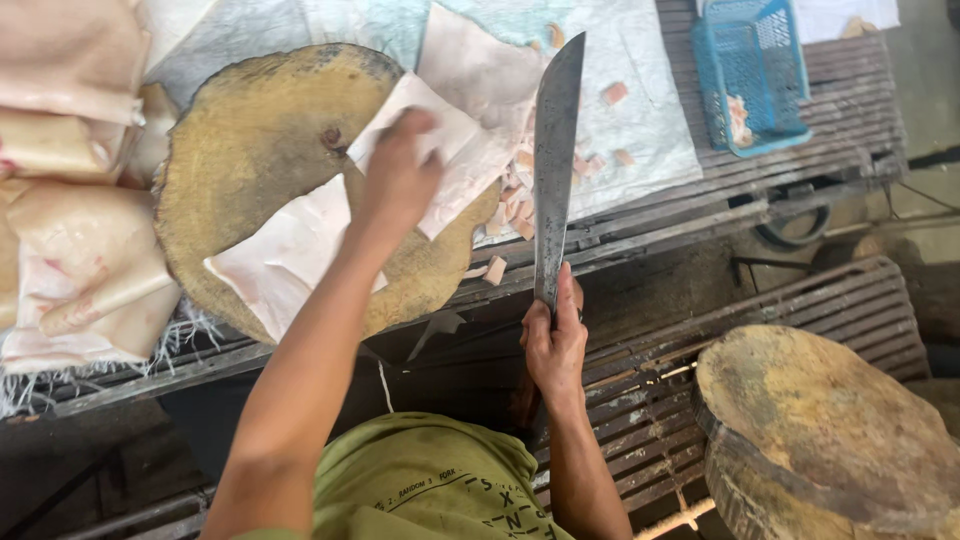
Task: The person uses a large knife to cut a piece of pale meat into small cubes on a round wooden cutting board. The cut pieces are pushed to the side of the board as the person continues slicing.
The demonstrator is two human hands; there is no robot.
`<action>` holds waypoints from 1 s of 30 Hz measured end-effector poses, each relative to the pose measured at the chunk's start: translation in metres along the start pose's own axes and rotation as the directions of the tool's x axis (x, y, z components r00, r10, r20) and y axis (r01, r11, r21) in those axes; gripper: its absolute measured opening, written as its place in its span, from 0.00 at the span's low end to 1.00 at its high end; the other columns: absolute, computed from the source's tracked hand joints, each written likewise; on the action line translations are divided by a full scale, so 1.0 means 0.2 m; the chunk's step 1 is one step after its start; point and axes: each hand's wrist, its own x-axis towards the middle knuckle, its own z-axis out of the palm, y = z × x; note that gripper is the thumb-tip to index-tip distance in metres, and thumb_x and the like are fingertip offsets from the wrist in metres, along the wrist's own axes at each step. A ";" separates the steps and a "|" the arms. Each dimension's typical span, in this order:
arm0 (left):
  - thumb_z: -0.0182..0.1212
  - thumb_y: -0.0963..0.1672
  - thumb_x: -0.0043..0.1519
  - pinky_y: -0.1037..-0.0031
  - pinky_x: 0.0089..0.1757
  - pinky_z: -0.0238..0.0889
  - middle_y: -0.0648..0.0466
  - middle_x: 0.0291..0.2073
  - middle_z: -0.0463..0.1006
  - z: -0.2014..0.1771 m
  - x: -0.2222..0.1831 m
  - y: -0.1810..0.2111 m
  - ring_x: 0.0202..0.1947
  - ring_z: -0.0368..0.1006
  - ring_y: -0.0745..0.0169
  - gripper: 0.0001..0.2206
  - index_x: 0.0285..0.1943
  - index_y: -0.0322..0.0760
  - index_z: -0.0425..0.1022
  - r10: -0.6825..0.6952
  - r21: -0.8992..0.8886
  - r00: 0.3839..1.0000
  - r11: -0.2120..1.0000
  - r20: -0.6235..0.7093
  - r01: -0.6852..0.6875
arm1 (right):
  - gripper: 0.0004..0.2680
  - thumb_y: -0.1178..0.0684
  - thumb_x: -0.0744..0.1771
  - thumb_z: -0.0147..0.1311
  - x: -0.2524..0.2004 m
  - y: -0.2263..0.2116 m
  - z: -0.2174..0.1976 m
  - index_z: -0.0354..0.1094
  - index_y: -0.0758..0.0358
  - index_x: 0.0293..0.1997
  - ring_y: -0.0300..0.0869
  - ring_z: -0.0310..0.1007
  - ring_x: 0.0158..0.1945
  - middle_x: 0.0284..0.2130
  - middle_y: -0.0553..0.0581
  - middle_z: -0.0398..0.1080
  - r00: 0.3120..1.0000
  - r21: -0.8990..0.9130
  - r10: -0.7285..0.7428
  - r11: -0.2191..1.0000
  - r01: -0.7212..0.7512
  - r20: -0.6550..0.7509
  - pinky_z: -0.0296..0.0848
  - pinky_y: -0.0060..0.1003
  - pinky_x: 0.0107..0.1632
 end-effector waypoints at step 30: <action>0.67 0.46 0.54 0.56 0.63 0.58 0.46 0.61 0.73 -0.89 -0.95 0.03 0.65 0.62 0.40 0.23 0.59 0.33 0.76 -0.031 0.326 0.993 0.945 0.117 -0.009 | 0.24 0.60 0.72 0.48 -0.13 -0.29 0.06 0.43 0.57 0.79 0.52 0.81 0.40 0.43 0.67 0.77 0.860 -0.201 -0.432 0.848 0.489 0.271 0.81 0.43 0.41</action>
